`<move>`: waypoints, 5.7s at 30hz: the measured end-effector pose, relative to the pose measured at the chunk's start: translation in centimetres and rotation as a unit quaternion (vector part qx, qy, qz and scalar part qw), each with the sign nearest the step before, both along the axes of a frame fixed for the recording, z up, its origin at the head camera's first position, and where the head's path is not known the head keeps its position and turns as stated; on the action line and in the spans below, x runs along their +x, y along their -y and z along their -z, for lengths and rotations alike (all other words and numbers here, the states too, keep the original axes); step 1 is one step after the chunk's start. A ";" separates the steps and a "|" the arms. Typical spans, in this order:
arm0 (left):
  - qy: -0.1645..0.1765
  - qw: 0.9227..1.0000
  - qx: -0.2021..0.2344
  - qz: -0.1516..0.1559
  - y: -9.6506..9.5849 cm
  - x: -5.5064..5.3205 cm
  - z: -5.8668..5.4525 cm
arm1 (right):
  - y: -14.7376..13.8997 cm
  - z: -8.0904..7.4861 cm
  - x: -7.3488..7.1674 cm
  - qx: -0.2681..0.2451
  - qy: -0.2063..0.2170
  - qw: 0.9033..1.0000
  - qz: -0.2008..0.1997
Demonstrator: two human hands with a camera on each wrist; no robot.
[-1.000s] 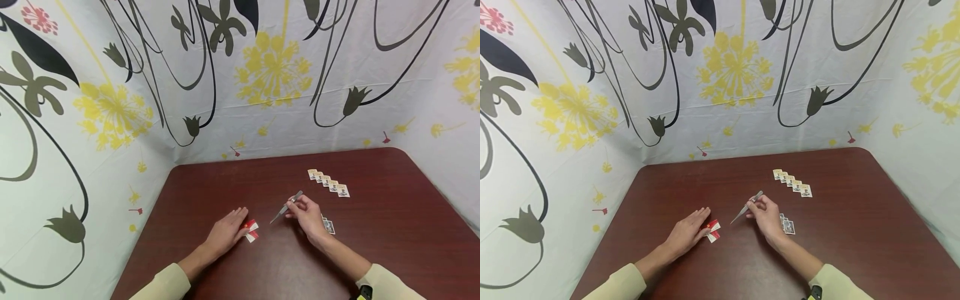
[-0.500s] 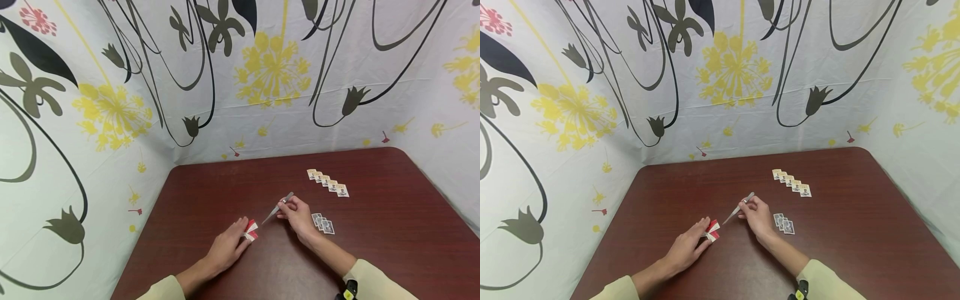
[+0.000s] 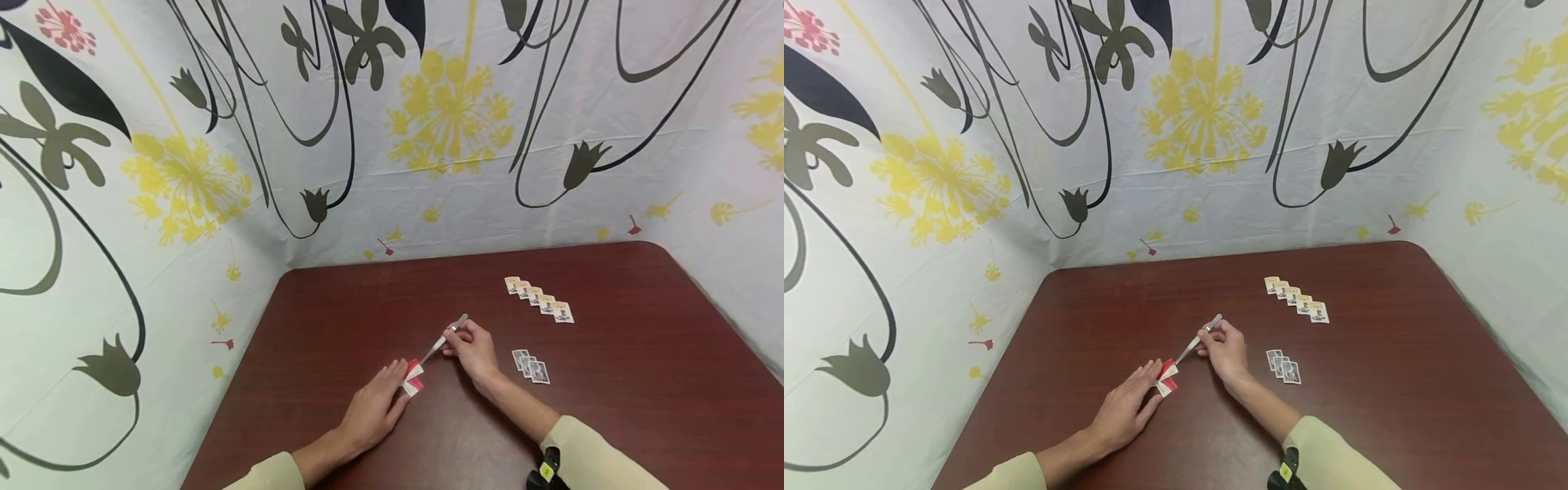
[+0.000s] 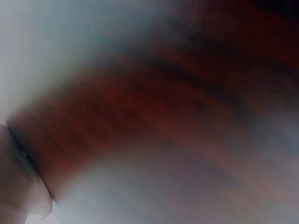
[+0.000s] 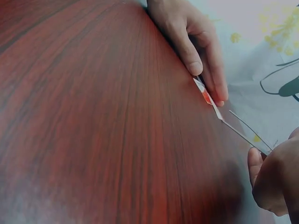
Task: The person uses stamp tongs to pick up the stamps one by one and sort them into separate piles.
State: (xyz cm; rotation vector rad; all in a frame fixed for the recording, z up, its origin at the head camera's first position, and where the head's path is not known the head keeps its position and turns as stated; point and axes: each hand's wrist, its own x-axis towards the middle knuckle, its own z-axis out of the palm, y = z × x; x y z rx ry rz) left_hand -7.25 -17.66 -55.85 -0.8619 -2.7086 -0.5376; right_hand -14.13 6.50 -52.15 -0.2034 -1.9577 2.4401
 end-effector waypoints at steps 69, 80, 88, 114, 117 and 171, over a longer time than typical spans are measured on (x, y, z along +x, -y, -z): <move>-0.022 1.000 -0.003 0.003 -0.2 -0.1 0.1 | 0.2 0.7 -1.2 -0.026 0.028 0.998 0.046; -0.024 1.000 -0.006 0.002 0.0 -0.1 0.1 | 0.1 -0.2 -2.5 -0.023 0.034 0.998 0.039; -0.014 1.000 -0.017 0.002 -0.1 -0.2 0.1 | 0.0 -1.4 -5.8 -0.050 0.037 0.995 0.081; -0.020 0.999 -0.034 0.006 -0.1 -0.3 0.1 | 8.6 -1.1 -12.3 -0.058 0.117 0.956 0.264; -0.019 0.999 -0.026 0.010 -0.2 -0.2 0.1 | 8.9 -1.0 -12.8 -0.064 0.133 0.953 0.266; -0.013 1.000 -0.007 0.003 -0.1 -0.1 0.1 | -0.1 0.1 1.5 0.040 0.008 0.999 -0.016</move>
